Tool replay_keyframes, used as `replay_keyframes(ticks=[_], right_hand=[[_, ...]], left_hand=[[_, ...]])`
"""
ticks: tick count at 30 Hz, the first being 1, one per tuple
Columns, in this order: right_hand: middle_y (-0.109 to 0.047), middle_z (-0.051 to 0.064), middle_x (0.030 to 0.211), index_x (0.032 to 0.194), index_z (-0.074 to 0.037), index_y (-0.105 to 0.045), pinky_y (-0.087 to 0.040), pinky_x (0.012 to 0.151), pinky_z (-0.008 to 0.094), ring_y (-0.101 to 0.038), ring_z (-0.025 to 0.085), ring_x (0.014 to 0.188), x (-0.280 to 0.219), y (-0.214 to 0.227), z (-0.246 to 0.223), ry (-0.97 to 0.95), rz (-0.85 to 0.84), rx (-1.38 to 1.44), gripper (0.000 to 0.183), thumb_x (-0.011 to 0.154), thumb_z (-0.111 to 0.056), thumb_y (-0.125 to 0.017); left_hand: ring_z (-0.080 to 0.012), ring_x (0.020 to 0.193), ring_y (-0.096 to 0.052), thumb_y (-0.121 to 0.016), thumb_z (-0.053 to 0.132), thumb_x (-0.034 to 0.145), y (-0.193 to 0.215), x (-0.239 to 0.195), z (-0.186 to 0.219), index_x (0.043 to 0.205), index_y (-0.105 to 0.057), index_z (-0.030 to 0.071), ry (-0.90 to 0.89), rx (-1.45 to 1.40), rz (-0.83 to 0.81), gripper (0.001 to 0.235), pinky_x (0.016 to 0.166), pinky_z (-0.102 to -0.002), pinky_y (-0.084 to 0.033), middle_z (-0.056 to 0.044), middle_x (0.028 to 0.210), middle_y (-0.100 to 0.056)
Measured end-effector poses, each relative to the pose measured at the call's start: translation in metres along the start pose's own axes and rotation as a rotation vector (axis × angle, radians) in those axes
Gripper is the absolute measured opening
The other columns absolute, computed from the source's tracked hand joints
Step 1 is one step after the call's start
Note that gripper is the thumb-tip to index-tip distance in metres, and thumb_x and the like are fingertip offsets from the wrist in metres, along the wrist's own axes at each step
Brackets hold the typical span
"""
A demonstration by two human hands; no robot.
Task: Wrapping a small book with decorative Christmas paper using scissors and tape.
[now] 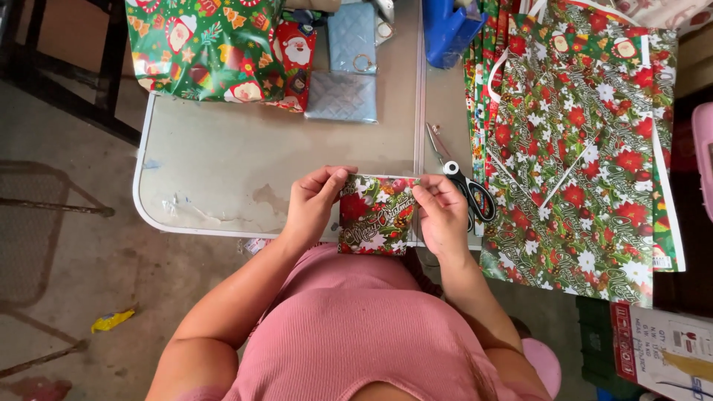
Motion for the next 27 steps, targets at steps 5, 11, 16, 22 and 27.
replay_keyframes(ticks=[5,11,16,22,27], right_hand=[[-0.061,0.004,0.083,0.109,0.003,-0.066,-0.051,0.080,0.023,-0.059,0.008,0.080,0.001,-0.005,-0.004,-0.033,-0.020,0.033,0.020,0.091,-0.002,-0.073],[-0.063,0.006,0.081,0.102,0.005,-0.068,-0.052,0.076,0.022,-0.059,0.008,0.077,0.005,-0.042,-0.042,-0.039,-0.147,0.052,0.018,0.087,-0.001,-0.075],[-0.064,0.016,0.090,0.096,0.008,-0.067,-0.053,0.078,0.027,-0.060,0.015,0.084,0.034,-0.040,-0.088,0.320,-0.299,-0.113,0.014,0.085,0.005,-0.076],[-0.070,0.011,0.095,0.094,-0.005,-0.076,-0.054,0.088,0.043,-0.065,0.031,0.098,0.010,-0.066,-0.103,0.821,-0.502,-0.603,0.013,0.086,0.004,-0.080],[-0.072,0.005,0.096,0.089,-0.009,-0.075,-0.058,0.085,0.040,-0.067,0.029,0.094,-0.006,-0.052,-0.043,0.869,-0.514,-0.936,0.008,0.088,-0.003,-0.079]], left_hand=[[-0.0052,0.072,-0.054,-0.074,0.012,0.093,-0.004,-0.008,0.015,0.116,-0.075,0.000,0.016,-0.023,-0.028,0.026,0.068,-0.022,-0.053,-0.004,0.081,-0.067],[-0.0099,0.074,-0.061,-0.085,0.004,0.083,-0.016,0.002,0.031,0.102,-0.076,-0.003,-0.045,0.078,-0.136,0.022,0.072,-0.027,-0.057,-0.009,0.077,-0.071],[-0.0155,0.080,-0.070,-0.086,0.013,0.086,-0.037,-0.005,0.126,0.095,-0.077,0.007,-0.459,0.347,-0.208,0.014,0.081,-0.030,-0.058,-0.005,0.089,-0.074],[-0.0288,0.085,-0.064,-0.073,0.009,0.098,-0.055,-0.073,0.154,0.095,-0.076,0.005,-1.489,0.910,-0.270,0.006,0.073,-0.038,-0.051,-0.009,0.091,-0.063],[-0.0293,0.084,-0.062,-0.056,0.005,0.104,-0.037,-0.069,0.091,0.092,-0.070,0.002,-1.402,1.129,-0.416,0.018,0.074,-0.038,-0.049,-0.011,0.088,-0.060]])
Point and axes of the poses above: each hand's wrist, its own x-axis towards the middle knuckle, its own y-axis out of the back of the hand, z = x × y, the point moved 10 cm from there along x, towards the middle knuckle
